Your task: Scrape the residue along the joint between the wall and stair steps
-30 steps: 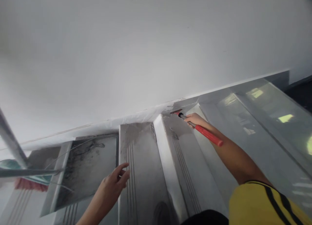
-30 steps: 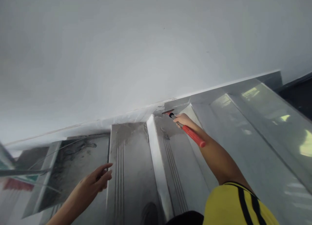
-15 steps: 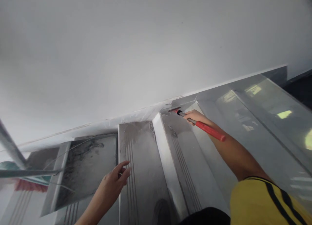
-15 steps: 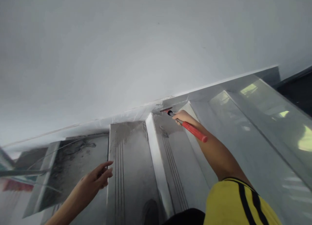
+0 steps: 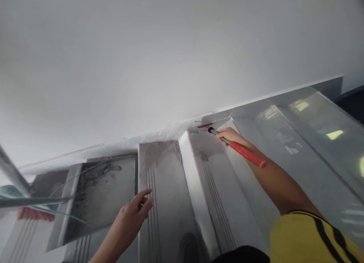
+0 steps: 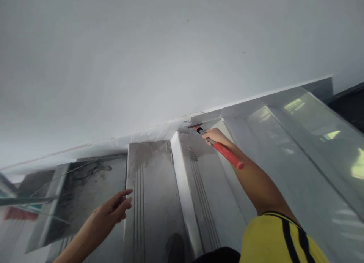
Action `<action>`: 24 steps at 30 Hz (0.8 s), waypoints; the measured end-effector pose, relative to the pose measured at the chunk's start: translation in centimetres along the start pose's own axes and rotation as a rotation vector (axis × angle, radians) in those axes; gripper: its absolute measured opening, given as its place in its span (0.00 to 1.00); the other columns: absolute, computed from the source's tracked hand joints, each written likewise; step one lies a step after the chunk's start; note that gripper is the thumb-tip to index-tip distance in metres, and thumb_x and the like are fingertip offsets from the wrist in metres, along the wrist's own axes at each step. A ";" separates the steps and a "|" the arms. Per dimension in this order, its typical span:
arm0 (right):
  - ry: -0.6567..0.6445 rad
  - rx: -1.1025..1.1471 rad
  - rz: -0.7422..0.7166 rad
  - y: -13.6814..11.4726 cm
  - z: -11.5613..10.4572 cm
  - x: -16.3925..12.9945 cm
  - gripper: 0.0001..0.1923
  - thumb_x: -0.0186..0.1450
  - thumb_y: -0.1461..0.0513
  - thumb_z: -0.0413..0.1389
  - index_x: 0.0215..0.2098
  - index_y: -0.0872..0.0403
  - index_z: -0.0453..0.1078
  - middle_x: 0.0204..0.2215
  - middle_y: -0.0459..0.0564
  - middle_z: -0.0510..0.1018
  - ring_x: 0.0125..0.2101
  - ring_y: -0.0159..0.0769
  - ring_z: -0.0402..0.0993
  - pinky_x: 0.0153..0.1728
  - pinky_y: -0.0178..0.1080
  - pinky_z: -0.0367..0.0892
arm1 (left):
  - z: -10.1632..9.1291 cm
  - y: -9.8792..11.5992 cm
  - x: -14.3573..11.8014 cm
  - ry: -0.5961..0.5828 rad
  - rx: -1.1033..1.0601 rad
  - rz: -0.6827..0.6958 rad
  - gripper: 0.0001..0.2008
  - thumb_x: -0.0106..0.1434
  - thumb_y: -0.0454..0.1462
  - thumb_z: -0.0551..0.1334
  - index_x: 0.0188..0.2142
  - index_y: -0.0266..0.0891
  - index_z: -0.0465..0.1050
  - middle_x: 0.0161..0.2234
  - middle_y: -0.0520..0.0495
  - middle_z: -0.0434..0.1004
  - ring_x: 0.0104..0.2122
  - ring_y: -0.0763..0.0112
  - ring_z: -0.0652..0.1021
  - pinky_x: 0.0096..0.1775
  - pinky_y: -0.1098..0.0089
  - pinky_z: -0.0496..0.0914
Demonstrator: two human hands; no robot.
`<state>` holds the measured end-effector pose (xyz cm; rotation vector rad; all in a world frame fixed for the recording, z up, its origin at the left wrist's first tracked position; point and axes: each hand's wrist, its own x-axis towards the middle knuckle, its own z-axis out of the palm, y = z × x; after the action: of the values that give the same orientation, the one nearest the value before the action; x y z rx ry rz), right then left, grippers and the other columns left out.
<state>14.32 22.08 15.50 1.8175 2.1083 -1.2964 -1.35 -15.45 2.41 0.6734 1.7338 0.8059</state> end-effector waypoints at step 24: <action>0.025 0.034 0.022 1.5 -1.2 0.5 0.16 0.58 0.66 0.59 0.45 0.61 0.68 0.14 0.43 0.70 0.11 0.26 0.62 0.12 0.28 0.55 | 0.6 0.0 1.3 -0.010 0.054 -0.036 0.37 0.53 0.56 0.44 0.53 0.33 0.62 0.29 0.46 0.73 0.29 0.65 0.75 0.36 0.68 0.66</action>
<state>15.95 23.11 15.15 1.8750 2.0845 -1.3194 -1.13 -14.33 1.57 0.6801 1.7588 0.7317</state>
